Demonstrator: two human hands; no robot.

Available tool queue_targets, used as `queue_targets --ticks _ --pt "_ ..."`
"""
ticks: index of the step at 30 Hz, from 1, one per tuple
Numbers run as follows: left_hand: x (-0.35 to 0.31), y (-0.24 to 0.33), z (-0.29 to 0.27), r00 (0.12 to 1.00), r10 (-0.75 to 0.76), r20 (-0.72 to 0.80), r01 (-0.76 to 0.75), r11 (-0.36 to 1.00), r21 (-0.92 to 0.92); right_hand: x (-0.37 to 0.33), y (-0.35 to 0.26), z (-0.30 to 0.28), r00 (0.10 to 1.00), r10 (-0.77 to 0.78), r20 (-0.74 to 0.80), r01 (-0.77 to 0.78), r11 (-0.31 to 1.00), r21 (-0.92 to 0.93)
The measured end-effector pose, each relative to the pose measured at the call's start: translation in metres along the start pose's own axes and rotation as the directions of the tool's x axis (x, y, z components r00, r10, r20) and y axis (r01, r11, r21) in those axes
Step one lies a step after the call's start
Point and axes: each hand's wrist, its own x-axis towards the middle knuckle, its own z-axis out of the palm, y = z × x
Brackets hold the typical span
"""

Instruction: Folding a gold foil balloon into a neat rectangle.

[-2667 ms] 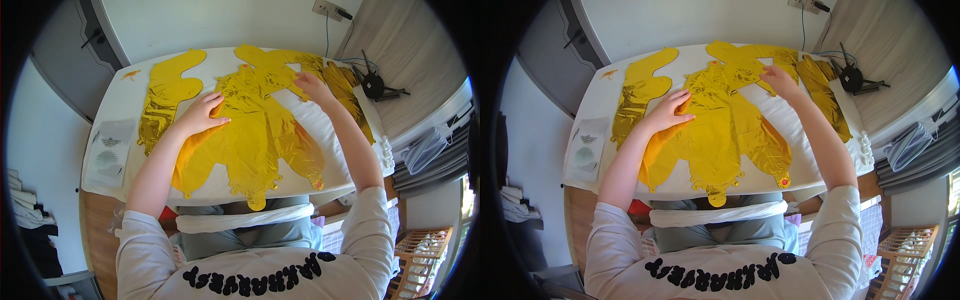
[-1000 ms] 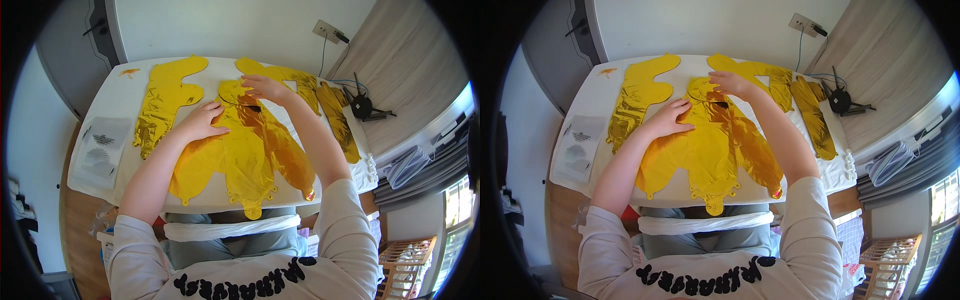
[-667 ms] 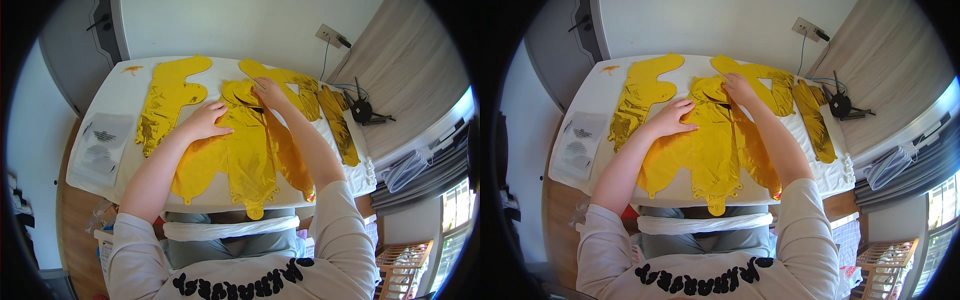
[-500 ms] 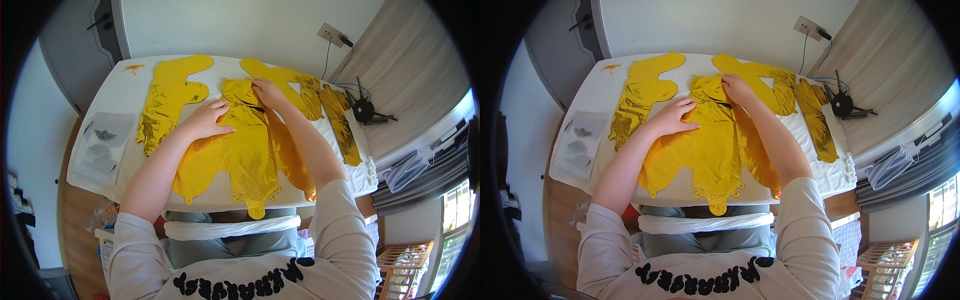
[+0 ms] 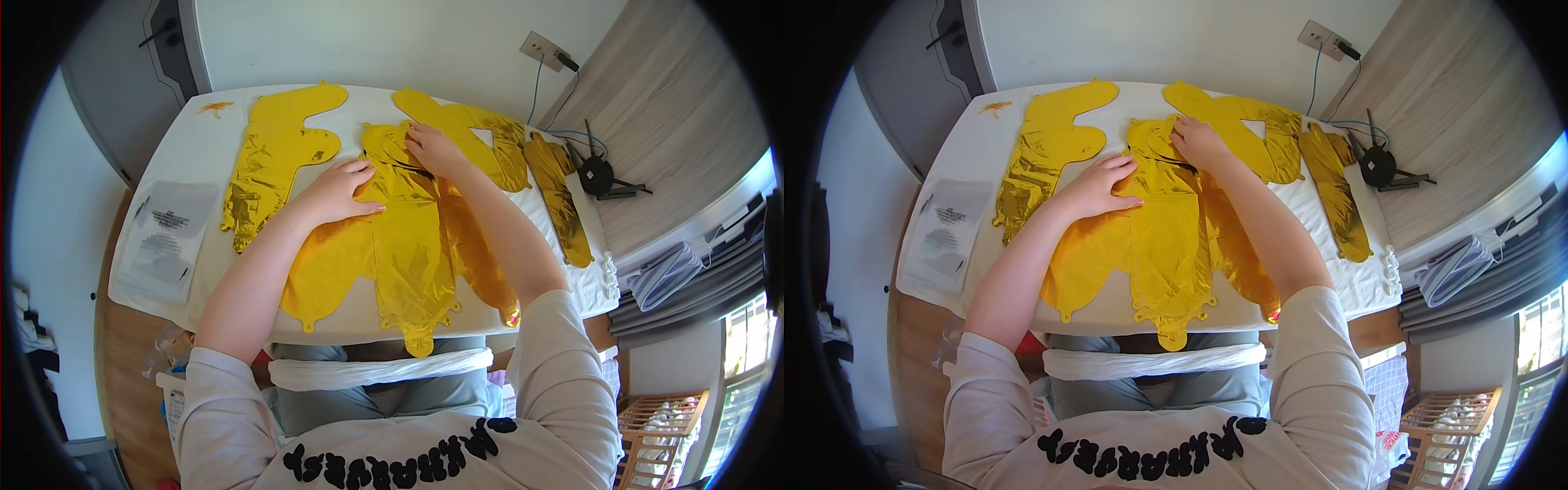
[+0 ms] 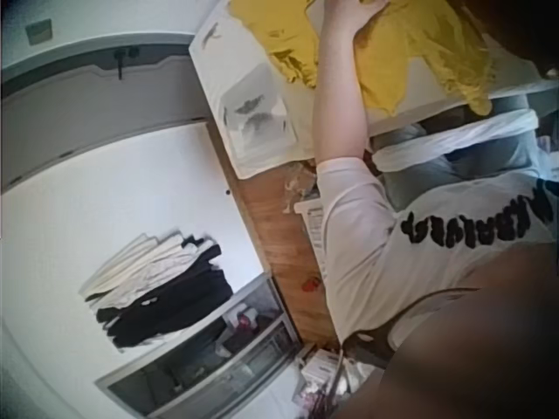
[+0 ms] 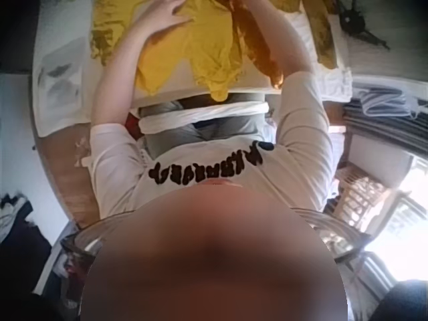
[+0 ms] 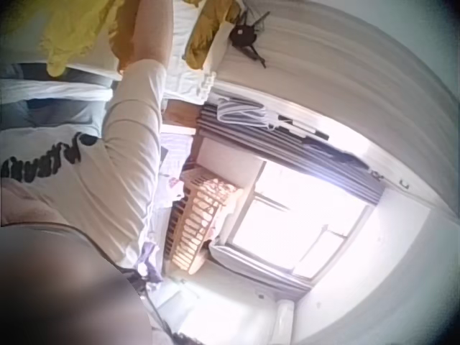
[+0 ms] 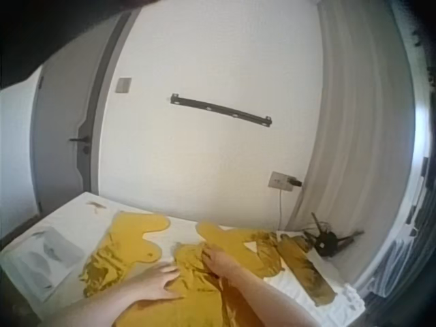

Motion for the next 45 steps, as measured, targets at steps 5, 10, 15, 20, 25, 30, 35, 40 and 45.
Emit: queue_targets --ticks 5,10,15,20,25,30,35,40,45 --pt "0.002 0.001 -0.001 1.0 -0.003 0.017 0.003 1.0 -0.006 -0.004 -0.002 0.005 0.999 0.015 0.047 -0.009 0.991 -0.137" --pt "-0.001 -0.001 0.0 1.0 -0.013 0.007 0.013 1.0 -0.019 -0.009 -0.009 0.008 0.999 0.03 0.039 -0.025 0.99 -0.139" --pt "0.002 0.003 0.0 1.0 -0.012 0.013 0.012 1.0 -0.017 -0.011 -0.006 0.012 0.992 0.124 0.021 -0.115 0.96 -0.254" --pt "0.0 0.001 -0.001 1.0 -0.016 0.015 0.017 0.999 -0.03 -0.008 -0.015 0.005 0.976 0.176 0.127 -0.142 0.96 -0.239" --pt "0.001 0.001 -0.001 1.0 -0.018 0.016 0.019 0.999 -0.034 -0.012 -0.019 0.001 0.976 0.185 0.118 -0.151 0.956 -0.253" --pt "0.0 -0.004 0.002 1.0 0.013 -0.009 -0.013 1.0 -0.027 -0.008 -0.02 -0.001 0.966 0.196 0.17 -0.153 0.96 -0.234" --pt "-0.001 -0.005 0.001 1.0 0.003 0.001 -0.003 1.0 -0.027 -0.004 -0.005 -0.001 0.96 0.26 0.1 -0.272 0.953 0.136" --pt "0.009 0.001 0.005 1.0 0.025 -0.003 -0.025 0.999 -0.041 -0.03 0.019 -0.014 0.898 0.411 -0.157 -0.281 0.81 0.514" --pt "-0.003 -0.009 0.004 1.0 -0.003 0.0 0.003 1.0 -0.031 -0.126 -0.011 -0.059 0.92 0.385 -0.073 -0.366 0.911 0.189"
